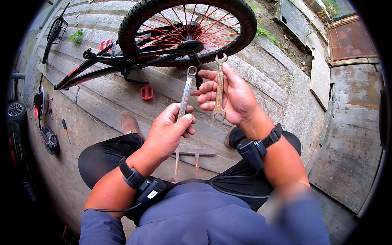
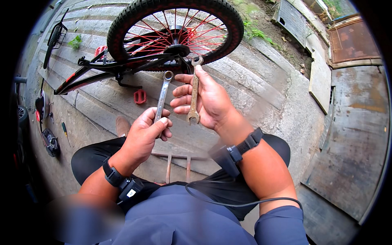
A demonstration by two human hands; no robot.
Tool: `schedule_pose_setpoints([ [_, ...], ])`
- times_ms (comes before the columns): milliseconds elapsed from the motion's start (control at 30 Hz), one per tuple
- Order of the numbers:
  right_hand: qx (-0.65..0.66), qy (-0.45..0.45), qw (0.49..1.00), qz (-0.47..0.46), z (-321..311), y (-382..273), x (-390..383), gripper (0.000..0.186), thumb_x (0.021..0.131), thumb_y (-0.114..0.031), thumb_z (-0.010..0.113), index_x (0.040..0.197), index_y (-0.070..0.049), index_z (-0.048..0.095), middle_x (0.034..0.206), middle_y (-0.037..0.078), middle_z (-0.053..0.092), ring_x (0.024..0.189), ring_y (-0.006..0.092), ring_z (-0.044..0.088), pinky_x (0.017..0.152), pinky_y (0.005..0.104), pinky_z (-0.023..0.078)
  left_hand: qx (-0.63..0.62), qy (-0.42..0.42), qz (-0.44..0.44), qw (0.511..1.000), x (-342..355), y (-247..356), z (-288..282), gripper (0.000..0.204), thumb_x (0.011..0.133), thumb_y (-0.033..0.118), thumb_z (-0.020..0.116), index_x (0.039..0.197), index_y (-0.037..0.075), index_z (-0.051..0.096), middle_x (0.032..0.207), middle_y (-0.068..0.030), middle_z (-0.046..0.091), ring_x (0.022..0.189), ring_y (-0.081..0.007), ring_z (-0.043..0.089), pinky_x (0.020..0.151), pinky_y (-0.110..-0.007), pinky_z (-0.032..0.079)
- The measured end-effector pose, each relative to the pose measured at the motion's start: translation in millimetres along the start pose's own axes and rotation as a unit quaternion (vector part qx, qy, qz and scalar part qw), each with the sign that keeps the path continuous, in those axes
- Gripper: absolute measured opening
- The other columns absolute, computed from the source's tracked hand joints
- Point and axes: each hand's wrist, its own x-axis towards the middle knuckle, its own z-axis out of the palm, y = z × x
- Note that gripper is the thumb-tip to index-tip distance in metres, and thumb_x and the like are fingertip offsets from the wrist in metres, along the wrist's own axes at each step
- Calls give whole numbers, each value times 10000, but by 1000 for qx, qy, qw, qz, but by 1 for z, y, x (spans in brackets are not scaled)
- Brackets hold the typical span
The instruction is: The person sits on a small stool and uses a screwdriver and wrenches to work on a bicycle that is upside down. They remove a pedal from the crank arm, inspect the components, and then reattach the pedal, tightening it with a wrench.
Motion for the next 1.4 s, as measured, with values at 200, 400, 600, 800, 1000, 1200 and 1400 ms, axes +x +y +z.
schedule_pose_setpoints([
  [200,-3,-10,1000,5,-3,2,2,609,1050,-540,336,1286,-4,502,966,171,695,817,287,729,689,393,622,-35,-16,-3,999,0,0,-1,305,1040,233,520,1237,1,543,964,-53,628,785,-114,613,689,-247,478],
  [400,0,-31,999,11,-7,3,3,631,1068,-517,280,1313,19,505,997,200,705,840,274,735,720,390,631,-50,-13,0,999,1,1,-2,392,1066,323,457,1253,-10,545,955,-51,625,782,-116,610,687,-249,471],
  [600,-32,-2,999,13,1,4,2,629,1071,-501,297,1306,41,514,1005,188,697,829,268,732,710,388,630,-79,1,-9,997,0,4,-2,396,1077,316,413,1251,-11,551,947,-74,634,780,-143,619,688,-268,481],
  [800,-50,22,998,16,3,8,2,614,1060,-500,349,1298,39,524,1000,146,673,818,254,723,694,373,621,-96,1,-21,995,0,6,-3,384,1078,296,399,1246,-12,555,948,-88,641,776,-159,630,686,-284,493],
  [1000,-106,45,993,30,11,13,1,459,1042,-402,501,1229,11,567,904,76,646,689,175,679,589,298,579,-109,-16,-49,993,1,7,-7,351,1061,255,416,1221,-9,583,948,-83,649,783,-174,643,695,-298,503],
  [1200,-150,58,986,37,14,19,0,270,1025,-304,576,1059,-39,613,778,-2,631,592,91,613,512,241,500,-107,-39,-81,990,-2,7,-5,336,1050,241,430,1206,2,607,938,-76,662,806,-181,649,706,-316,501],
  [1400,-171,61,983,24,9,22,3,221,987,-290,645,988,-77,586,772,-1,610,578,90,609,499,238,517,-88,-44,-82,992,-3,9,-4,351,1051,257,429,1214,10,617,933,-66,662,818,-173,642,709,-313,489],
])
